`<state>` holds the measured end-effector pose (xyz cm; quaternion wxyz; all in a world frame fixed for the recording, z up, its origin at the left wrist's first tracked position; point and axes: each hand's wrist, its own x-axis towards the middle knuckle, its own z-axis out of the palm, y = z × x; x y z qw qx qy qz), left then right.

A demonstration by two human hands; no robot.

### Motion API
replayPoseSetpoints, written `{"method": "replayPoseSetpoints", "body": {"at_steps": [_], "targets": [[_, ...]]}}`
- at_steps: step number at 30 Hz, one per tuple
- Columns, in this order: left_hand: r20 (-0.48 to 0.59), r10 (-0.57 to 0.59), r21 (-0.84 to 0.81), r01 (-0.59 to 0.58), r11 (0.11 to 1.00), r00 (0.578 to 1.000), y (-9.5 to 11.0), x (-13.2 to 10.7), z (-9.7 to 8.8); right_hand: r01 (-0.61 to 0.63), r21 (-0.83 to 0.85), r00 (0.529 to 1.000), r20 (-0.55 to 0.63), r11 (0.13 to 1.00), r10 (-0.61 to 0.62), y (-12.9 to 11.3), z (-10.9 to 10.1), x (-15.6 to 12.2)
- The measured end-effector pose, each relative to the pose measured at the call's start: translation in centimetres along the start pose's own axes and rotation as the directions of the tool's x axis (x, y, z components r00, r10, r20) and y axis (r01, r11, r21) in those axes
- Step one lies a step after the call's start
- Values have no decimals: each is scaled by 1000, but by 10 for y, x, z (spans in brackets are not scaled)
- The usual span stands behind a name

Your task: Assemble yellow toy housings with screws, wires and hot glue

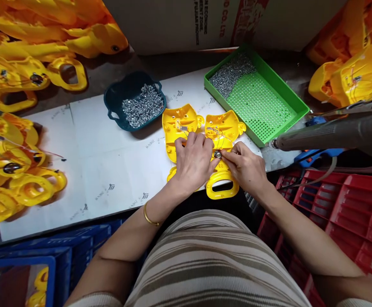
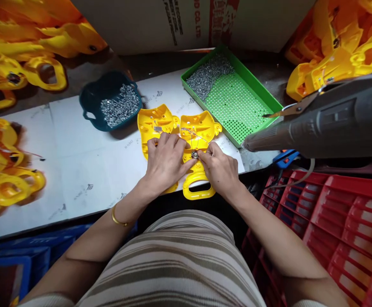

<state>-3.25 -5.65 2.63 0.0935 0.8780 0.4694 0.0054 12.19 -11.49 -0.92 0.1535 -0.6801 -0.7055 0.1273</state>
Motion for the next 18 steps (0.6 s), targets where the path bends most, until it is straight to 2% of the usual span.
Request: {"method": "replayPoseSetpoints", "body": {"at_steps": [3, 5, 7, 9, 11, 13, 15, 18], "targets": [[-9, -4, -8, 4, 1000, 1000, 0, 0, 0, -25, -52, 1000, 1, 998, 25, -1, 1, 1], [-19, -3, -5, 3, 1000, 1000, 0, 1, 1, 1, -58, 1000, -10, 998, -2, 0, 2, 2], [-37, 1, -1, -1, 1000, 999, -2, 1, 3, 59, -11, 997, -51, 998, -60, 2, 4, 3], [-63, 11, -3, -11, 1000, 998, -4, 0, 4, 121, 111, 983, -149, 986, -104, 5, 5, 1], [-95, 27, -15, -29, 999, 995, -8, -3, 4, 130, 248, 958, -280, 960, -57, 8, 5, -4], [-149, 47, -48, -55, 997, 988, -13, -10, 3, 83, 336, 927, -371, 938, 51, 11, 3, -12], [-239, 53, -80, -74, 994, 969, -21, -20, 1, 29, 365, 904, -406, 931, 131, 12, 0, -20], [-382, 11, -112, -58, 992, 924, -36, -36, 1, 12, 371, 904, -401, 929, 148, 14, -5, -27]]}}
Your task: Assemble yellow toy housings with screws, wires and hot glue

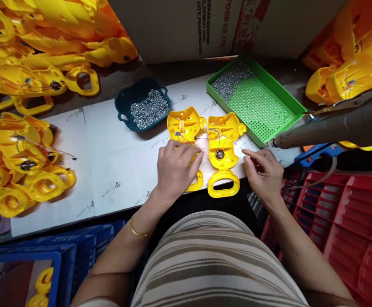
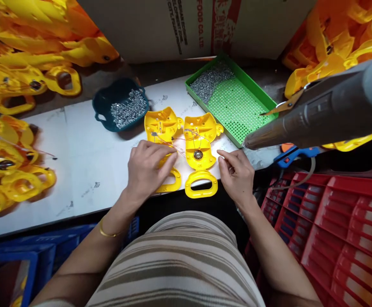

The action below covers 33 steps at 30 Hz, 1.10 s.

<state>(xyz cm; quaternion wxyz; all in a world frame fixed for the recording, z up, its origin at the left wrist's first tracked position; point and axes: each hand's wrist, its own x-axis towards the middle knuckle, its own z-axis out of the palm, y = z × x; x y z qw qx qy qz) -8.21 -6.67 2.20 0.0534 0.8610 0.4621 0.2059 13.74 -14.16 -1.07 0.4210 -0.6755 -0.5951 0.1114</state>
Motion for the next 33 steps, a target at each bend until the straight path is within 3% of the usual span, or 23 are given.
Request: {"method": "replayPoseSetpoints", "body": {"at_steps": [4, 8, 10, 15, 18, 20, 22, 25, 27, 29, 33], "targets": [[-112, -102, 5, 103, 995, 989, -20, -11, -4, 14, 14, 1000, 0, 1000, -14, -3, 0, 3], [-146, -125, 33, 131, 991, 981, -24, -1, -5, 10, 59, 1000, 26, 998, -12, -11, 7, 10], [-114, -90, 69, 98, 993, 989, -20, 10, -4, 20, 85, 999, 39, 996, -24, -17, 11, 12], [106, -28, 140, 13, 990, 994, -12, 33, 0, 37, 131, 997, 56, 991, -44, -26, 13, 10], [124, -24, 54, 17, 998, 992, -10, 40, -3, 27, 146, 997, 69, 989, -37, -29, 11, 6], [116, -47, -125, 61, 990, 992, -6, 41, -7, -25, 180, 995, 97, 983, 8, -32, 10, 5], [182, -114, -423, 183, 888, 977, 0, 38, -10, -160, 283, 980, 164, 946, 116, -36, 10, 5], [415, -206, -733, 460, 501, 886, 12, 30, -5, -434, 465, 894, 324, 772, 308, -42, 15, 5], [521, -245, -771, 574, 276, 818, 20, 22, 2, -547, 512, 834, 398, 662, 382, -43, 19, 5], [578, -281, -767, 627, 134, 766, 26, 16, 9, -595, 523, 802, 442, 611, 403, -42, 21, 5], [652, -298, -730, 683, 2, 697, 31, 11, 13, -634, 524, 769, 500, 568, 397, -35, 20, 6]]}}
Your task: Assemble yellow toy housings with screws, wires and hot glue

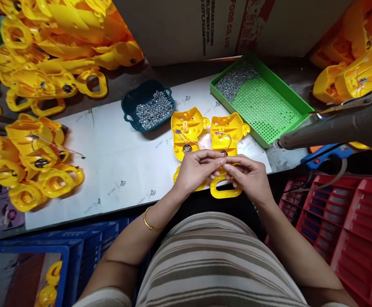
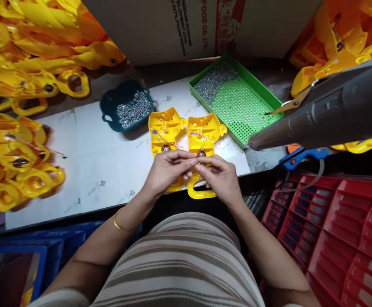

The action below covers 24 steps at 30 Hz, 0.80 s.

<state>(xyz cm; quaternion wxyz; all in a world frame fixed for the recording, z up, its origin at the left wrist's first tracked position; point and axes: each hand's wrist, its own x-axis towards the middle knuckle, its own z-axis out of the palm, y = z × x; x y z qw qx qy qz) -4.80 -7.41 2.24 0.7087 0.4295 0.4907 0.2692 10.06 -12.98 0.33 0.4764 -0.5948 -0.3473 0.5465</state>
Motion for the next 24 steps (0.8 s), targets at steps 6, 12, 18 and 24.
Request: {"method": "replayPoseSetpoints", "body": {"at_steps": [6, 12, 18, 24], "targets": [[36, -18, 55, 16, 998, 999, 3, -5, 3, -11, -23, 1000, -9, 1000, 11, -6, -6, -1], [-24, 242, 345, -219, 913, 970, -10, -10, 7, -132, -3, 991, 32, 991, 133, -6, -6, -1], [129, 593, 744, -473, 472, 795, -19, -22, -1, -13, -164, 1000, -8, 986, 11, 3, -27, 6], [495, 531, 829, -557, -50, 688, -43, -38, -11, 285, -538, 953, 69, 793, -295, 6, -35, 9]]}}
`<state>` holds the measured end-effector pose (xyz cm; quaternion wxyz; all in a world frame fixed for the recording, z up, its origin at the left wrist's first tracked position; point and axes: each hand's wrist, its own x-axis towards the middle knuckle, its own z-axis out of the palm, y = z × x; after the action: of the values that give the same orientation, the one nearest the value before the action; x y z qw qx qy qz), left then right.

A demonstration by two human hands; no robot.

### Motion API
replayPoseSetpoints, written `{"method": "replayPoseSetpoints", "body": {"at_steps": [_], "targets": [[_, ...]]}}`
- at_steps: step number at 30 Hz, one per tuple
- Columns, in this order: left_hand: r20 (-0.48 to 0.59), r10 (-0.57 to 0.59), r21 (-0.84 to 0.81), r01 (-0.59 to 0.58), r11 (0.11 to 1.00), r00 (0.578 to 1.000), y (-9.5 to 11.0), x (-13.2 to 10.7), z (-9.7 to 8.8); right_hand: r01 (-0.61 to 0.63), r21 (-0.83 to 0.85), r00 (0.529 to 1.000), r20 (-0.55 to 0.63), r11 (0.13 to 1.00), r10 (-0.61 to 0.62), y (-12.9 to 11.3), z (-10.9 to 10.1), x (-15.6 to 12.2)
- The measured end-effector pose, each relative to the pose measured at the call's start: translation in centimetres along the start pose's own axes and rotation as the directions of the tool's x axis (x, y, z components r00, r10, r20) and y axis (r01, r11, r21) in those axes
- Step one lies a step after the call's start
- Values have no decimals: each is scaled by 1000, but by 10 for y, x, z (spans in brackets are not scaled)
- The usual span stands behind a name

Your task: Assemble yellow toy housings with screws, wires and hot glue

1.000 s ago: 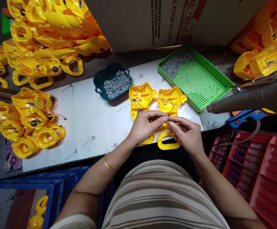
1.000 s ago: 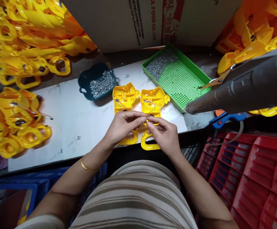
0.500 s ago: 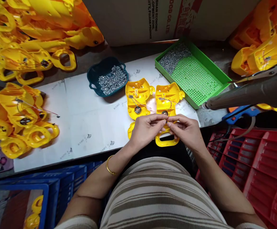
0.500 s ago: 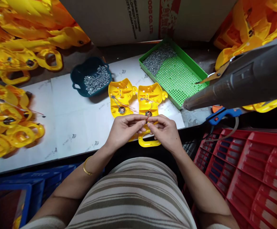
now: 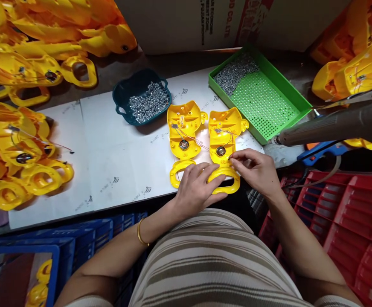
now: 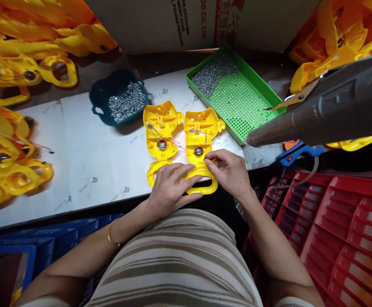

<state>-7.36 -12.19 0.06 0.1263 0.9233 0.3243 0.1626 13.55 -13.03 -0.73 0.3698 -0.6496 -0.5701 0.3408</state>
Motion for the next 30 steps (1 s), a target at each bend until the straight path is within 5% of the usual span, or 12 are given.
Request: {"method": "replayPoseSetpoints", "body": {"at_steps": [6, 11, 17, 24, 30], "targets": [[126, 0, 48, -6, 999, 992, 4, -9, 4, 138, -116, 990, 35, 984, -134, -2, 6, -2], [105, 33, 7, -34, 999, 994, 1, -8, 7, 202, -233, 979, 39, 951, -199, -3, 8, -5], [92, 55, -15, -54, 998, 994, 1, -9, 9, 348, -506, 928, 69, 789, -365, -4, 15, -10], [107, 37, -80, -29, 996, 994, 3, -8, 10, 423, -624, 884, 123, 658, -451, -4, 10, -23], [98, 9, -152, 6, 988, 995, 7, -6, 12, 448, -786, 888, 334, 427, -316, -20, 11, -41]]}}
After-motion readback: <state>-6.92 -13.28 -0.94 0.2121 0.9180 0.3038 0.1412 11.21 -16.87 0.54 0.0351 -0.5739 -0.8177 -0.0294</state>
